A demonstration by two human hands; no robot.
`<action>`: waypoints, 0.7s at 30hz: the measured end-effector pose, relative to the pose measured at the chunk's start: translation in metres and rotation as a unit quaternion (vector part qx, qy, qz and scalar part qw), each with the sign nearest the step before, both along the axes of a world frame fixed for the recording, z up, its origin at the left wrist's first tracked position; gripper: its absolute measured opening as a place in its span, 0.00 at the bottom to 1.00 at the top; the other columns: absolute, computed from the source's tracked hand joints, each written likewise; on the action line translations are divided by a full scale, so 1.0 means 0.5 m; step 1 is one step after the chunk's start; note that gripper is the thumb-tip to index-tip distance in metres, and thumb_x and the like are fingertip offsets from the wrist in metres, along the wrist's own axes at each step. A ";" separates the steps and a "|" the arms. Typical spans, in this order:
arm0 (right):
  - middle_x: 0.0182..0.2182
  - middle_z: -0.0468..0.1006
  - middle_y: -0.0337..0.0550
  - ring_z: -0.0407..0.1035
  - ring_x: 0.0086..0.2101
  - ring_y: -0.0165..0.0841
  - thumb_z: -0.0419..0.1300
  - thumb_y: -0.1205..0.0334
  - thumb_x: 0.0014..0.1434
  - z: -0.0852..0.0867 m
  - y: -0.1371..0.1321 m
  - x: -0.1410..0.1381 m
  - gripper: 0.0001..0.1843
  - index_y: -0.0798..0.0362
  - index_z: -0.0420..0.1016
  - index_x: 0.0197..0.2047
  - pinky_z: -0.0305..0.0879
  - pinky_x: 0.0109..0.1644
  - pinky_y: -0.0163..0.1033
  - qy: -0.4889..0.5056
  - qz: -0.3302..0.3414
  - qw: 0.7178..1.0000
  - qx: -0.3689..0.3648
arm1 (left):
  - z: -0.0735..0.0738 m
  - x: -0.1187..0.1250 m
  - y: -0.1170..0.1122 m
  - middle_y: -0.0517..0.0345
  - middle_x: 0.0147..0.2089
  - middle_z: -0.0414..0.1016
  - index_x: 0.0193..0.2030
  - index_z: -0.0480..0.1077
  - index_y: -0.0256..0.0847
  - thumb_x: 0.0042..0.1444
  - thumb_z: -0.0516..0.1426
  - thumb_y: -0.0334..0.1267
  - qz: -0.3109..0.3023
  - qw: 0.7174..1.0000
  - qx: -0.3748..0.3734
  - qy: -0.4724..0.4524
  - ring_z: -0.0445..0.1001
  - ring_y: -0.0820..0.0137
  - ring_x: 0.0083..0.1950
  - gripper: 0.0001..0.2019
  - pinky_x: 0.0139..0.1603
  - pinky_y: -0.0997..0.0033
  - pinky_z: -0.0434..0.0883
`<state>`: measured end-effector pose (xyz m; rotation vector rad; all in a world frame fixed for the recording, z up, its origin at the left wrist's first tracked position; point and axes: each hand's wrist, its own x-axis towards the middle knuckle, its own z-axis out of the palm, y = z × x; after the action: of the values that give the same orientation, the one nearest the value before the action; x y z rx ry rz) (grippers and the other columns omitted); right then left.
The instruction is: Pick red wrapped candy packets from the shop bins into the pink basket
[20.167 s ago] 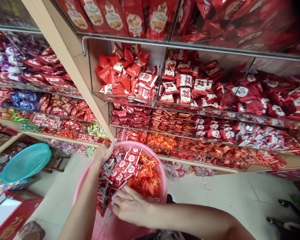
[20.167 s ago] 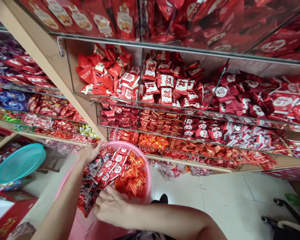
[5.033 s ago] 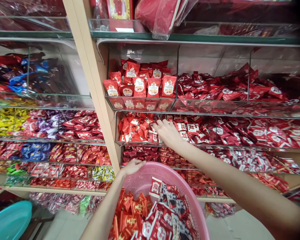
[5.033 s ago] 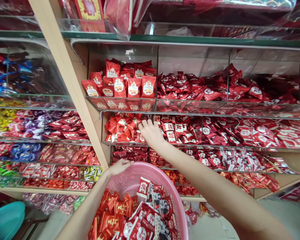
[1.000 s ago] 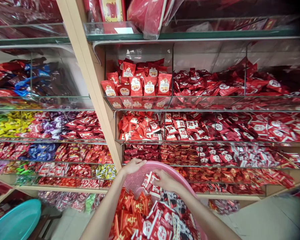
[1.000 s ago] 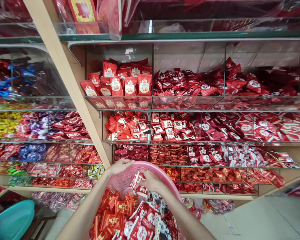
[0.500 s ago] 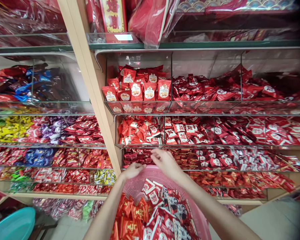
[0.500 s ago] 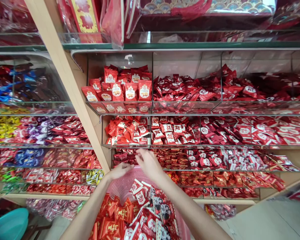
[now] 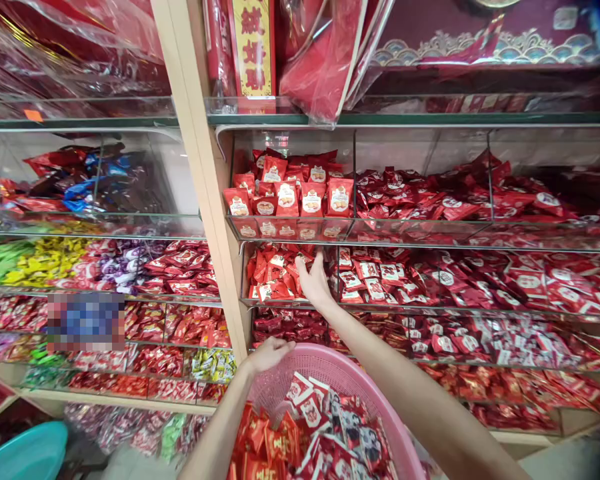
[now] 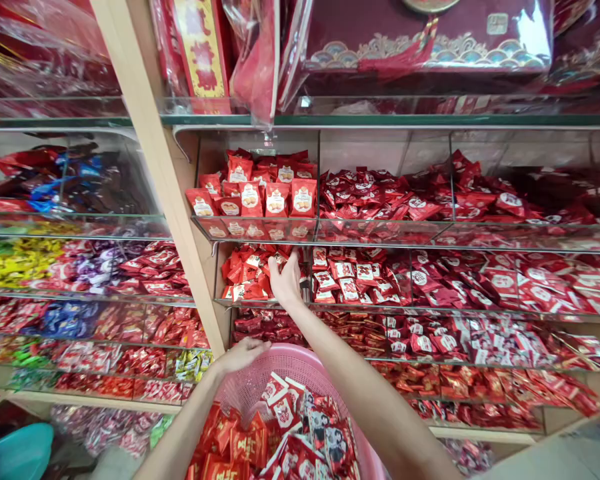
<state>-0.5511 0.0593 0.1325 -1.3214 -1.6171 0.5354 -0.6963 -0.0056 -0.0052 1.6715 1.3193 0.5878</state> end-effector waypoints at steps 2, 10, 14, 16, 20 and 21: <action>0.62 0.55 0.61 0.49 0.61 0.45 0.46 0.46 0.59 0.012 0.011 -0.018 0.39 0.61 0.41 0.65 0.43 0.62 0.51 0.056 -0.037 0.998 -0.009 | 0.000 -0.006 -0.002 0.66 0.21 0.55 0.21 0.61 0.38 0.48 0.48 0.64 0.002 1.000 0.001 0.003 0.53 0.76 0.25 0.27 0.27 0.74 0.52; 0.56 0.62 0.62 0.56 0.57 0.44 0.48 0.52 0.59 0.017 0.035 -0.123 0.30 0.64 0.56 0.58 0.47 0.60 0.47 0.058 -0.047 0.995 0.067 | -0.015 -0.043 0.002 0.65 0.21 0.53 0.21 0.59 0.38 0.50 0.47 0.62 0.005 1.000 0.025 0.014 0.51 0.76 0.26 0.26 0.27 0.73 0.51; 0.55 0.64 0.59 0.57 0.55 0.44 0.48 0.54 0.60 0.029 0.039 -0.173 0.24 0.59 0.60 0.55 0.51 0.58 0.48 0.027 -0.058 0.992 0.106 | -0.014 -0.059 0.001 0.65 0.21 0.51 0.20 0.56 0.39 0.50 0.48 0.62 0.011 0.999 0.028 0.020 0.50 0.76 0.26 0.25 0.28 0.73 0.50; 0.53 0.65 0.57 0.58 0.54 0.44 0.48 0.55 0.60 0.036 0.040 -0.184 0.21 0.58 0.62 0.53 0.51 0.58 0.49 0.023 -0.071 0.991 0.111 | -0.013 -0.063 0.001 0.65 0.22 0.51 0.20 0.56 0.39 0.50 0.48 0.61 0.013 0.999 0.026 0.024 0.50 0.76 0.26 0.25 0.27 0.73 0.50; 0.54 0.64 0.55 0.58 0.54 0.42 0.47 0.57 0.61 0.032 0.043 -0.171 0.22 0.56 0.61 0.55 0.51 0.59 0.47 0.031 -0.056 0.992 0.111 | -0.014 -0.062 0.004 0.65 0.22 0.50 0.20 0.57 0.39 0.51 0.47 0.62 0.010 0.999 0.036 0.030 0.49 0.76 0.26 0.25 0.28 0.73 0.50; 0.56 0.63 0.55 0.57 0.55 0.41 0.47 0.57 0.61 0.027 0.043 -0.162 0.23 0.57 0.60 0.57 0.50 0.59 0.46 0.036 -0.043 0.992 0.110 | -0.015 -0.060 0.006 0.66 0.22 0.50 0.20 0.58 0.39 0.51 0.47 0.62 0.009 0.999 0.035 0.031 0.49 0.76 0.26 0.26 0.27 0.73 0.50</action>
<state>-0.6323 0.0806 0.1462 -1.1868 -1.5057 0.3374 -0.7263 -0.0028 -0.0124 1.7489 1.3744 0.6032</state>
